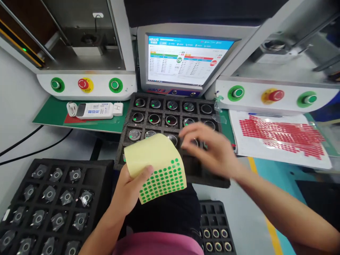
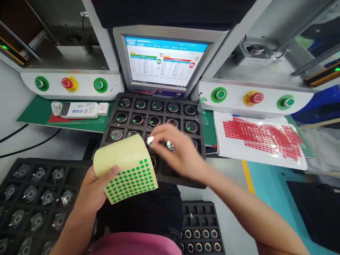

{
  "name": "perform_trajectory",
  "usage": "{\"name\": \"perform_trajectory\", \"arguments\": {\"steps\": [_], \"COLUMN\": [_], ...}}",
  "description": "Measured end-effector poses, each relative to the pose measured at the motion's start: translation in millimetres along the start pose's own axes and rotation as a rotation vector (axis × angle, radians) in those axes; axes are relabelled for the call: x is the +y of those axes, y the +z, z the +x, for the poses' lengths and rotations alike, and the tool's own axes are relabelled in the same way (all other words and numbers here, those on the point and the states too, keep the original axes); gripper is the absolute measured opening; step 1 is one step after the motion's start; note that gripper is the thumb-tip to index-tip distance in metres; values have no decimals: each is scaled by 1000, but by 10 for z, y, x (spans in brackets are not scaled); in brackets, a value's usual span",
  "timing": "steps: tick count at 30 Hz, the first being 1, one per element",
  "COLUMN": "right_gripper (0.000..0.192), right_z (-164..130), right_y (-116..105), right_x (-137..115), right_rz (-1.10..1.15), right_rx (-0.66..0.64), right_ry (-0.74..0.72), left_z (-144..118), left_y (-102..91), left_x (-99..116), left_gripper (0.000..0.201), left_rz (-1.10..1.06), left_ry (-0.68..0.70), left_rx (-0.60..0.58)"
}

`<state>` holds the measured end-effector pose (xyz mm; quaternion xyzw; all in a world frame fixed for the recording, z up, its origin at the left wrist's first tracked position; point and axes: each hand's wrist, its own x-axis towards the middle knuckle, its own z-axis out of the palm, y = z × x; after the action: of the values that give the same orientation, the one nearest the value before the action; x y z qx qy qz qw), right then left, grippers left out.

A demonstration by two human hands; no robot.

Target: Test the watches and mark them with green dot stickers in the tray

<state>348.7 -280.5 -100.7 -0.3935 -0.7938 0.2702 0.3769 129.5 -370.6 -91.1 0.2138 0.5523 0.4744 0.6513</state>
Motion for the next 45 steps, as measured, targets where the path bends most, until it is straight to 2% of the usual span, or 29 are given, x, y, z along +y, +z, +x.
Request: {"name": "perform_trajectory", "arguments": {"steps": [1, 2, 3, 5, 7, 9, 16, 19, 22, 25, 27, 31, 32, 33, 34, 37, 39, 41, 43, 45], "right_gripper": [12, 12, 11, 13, 14, 12, 9, 6, 6, 13, 11, 12, 15, 16, 14, 14, 25, 40, 54, 63], "right_z": [70, 145, 220, 345, 424, 462, 538, 621, 681, 568, 345, -309, -465, -605, -726, -997, -1140, -1277, -1400, -1491], "right_y": [-110, -225, -337, -525, -633, -658, -550, -563, -593, -527, -408, -117, -58, -9, 33, 156, 288, 476, 684, 864], "right_x": [192, 400, 609, 971, 1207, 1323, 1398, 1351, 1179, 851, 559, -68, -205, -323, -417, -510, -416, -243, -59, 84], "right_rz": [-55, -128, -166, -216, -269, -332, -471, -513, -538, -502, -445, -393, -332, -246, -146, 53, 85, 125, 196, 230], "right_rx": [91, 170, 196, 185, 148, 121, 44, 80, 178, 252, 248, 196, 140, 39, -99, -610, -831, -917, -965, -960], "right_ry": [161, 390, 505, 628, 684, 716, 800, 811, 752, 654, 573, 113, 27, 1, 37, 370, 636, 829, 948, 1040], "left_z": [3, 8, 16, 37, 61, 82, 118, 126, 127, 124, 120, 109, 107, 106, 108, 134, 176, 253, 385, 587], "left_y": [7, 10, 8, -9, -35, -59, -78, -81, -114, -172, -204, -229, -230, -230, -229, -206, -169, -114, -51, 13], "left_x": [9, 16, 19, 20, 19, 23, 30, 22, 33, 83, 139, 285, 324, 363, 403, 519, 598, 682, 769, 846], "left_gripper": [62, 62, 61, 58, 57, 59, 66, 74, 70, 61, 57, 53, 52, 50, 47, 39, 36, 35, 38, 42], "left_rz": [3, 11, 23, 60, 93, 113, 114, 113, 126, 136, 123, 104, 113, 130, 153, 257, 333, 390, 430, 494], "left_ry": [-2, -1, 0, -1, -2, 7, 18, 19, 42, 65, 112, 252, 287, 324, 357, 450, 528, 616, 655, 553], "left_rx": [12, 25, 38, 65, 99, 135, 185, 197, 231, 249, 299, 410, 425, 439, 452, 471, 433, 343, 223, 77]}}
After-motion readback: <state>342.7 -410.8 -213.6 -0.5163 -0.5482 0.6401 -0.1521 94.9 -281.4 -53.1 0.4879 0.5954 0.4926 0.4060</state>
